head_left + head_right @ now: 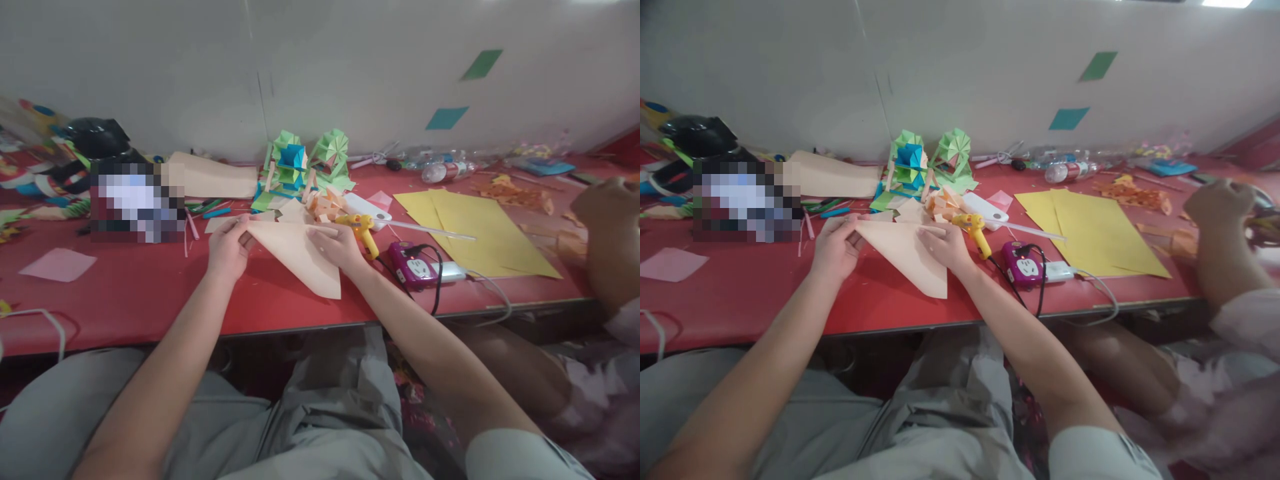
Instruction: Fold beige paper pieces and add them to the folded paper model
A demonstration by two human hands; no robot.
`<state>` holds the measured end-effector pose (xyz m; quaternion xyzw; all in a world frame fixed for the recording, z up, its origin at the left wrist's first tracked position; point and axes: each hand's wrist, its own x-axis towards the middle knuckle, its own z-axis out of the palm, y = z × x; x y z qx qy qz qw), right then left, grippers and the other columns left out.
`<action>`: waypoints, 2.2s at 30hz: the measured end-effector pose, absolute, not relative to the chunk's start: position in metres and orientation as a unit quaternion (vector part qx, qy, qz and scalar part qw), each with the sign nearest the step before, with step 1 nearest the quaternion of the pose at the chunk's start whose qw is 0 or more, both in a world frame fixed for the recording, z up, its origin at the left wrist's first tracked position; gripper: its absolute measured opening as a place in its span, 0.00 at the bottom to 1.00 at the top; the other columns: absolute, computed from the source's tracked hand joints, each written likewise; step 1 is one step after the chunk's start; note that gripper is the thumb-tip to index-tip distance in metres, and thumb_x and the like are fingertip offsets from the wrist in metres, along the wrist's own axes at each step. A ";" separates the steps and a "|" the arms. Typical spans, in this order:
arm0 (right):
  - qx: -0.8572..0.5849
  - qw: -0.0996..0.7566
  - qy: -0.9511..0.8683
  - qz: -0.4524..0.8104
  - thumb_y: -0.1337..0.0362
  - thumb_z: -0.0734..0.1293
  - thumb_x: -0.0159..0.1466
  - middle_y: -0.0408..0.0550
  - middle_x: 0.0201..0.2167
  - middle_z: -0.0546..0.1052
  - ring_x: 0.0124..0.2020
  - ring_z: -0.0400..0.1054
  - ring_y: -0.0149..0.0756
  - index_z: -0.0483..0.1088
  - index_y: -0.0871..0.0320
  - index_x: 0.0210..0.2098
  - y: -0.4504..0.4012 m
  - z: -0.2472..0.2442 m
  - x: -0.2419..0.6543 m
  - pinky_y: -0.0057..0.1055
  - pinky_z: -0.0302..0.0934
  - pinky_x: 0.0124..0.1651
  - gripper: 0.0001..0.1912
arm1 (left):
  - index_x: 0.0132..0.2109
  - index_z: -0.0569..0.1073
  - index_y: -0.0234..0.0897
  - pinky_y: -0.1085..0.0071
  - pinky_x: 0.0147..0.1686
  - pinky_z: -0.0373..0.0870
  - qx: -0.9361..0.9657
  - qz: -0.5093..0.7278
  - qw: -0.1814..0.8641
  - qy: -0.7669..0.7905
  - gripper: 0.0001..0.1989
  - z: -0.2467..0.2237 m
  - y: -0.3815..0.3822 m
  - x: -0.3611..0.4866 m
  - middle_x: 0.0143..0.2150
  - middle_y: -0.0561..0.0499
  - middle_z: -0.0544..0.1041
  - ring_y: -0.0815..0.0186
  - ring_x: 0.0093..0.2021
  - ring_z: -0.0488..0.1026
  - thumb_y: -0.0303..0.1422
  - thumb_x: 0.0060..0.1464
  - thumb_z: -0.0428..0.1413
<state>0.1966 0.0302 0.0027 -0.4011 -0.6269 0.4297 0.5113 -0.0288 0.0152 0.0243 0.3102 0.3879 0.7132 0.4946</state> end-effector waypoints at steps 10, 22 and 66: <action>-0.407 0.506 -0.625 0.433 0.48 0.71 0.57 0.40 0.18 0.65 0.21 0.56 0.27 0.66 0.58 0.21 0.029 0.005 0.196 0.27 0.49 0.25 0.21 | 0.30 0.73 0.37 0.64 0.42 0.77 0.296 0.718 0.474 0.416 0.07 0.026 0.014 -0.026 0.32 0.50 0.81 0.62 0.38 0.80 0.29 0.46 0.66; -0.421 0.493 -0.612 0.453 0.49 0.72 0.55 0.41 0.20 0.67 0.23 0.60 0.29 0.71 0.58 0.25 0.029 0.005 0.195 0.27 0.54 0.26 0.18 | 0.30 0.72 0.38 0.67 0.41 0.77 0.277 0.714 0.478 0.430 0.14 0.021 0.018 -0.029 0.33 0.49 0.81 0.62 0.38 0.80 0.35 0.44 0.70; -0.413 0.503 -0.621 0.436 0.48 0.71 0.56 0.42 0.19 0.69 0.22 0.59 0.29 0.73 0.59 0.24 0.029 0.007 0.195 0.27 0.52 0.25 0.19 | 0.32 0.76 0.34 0.65 0.42 0.77 0.316 0.702 0.472 0.429 0.12 0.017 0.018 -0.022 0.34 0.46 0.81 0.59 0.40 0.80 0.33 0.41 0.70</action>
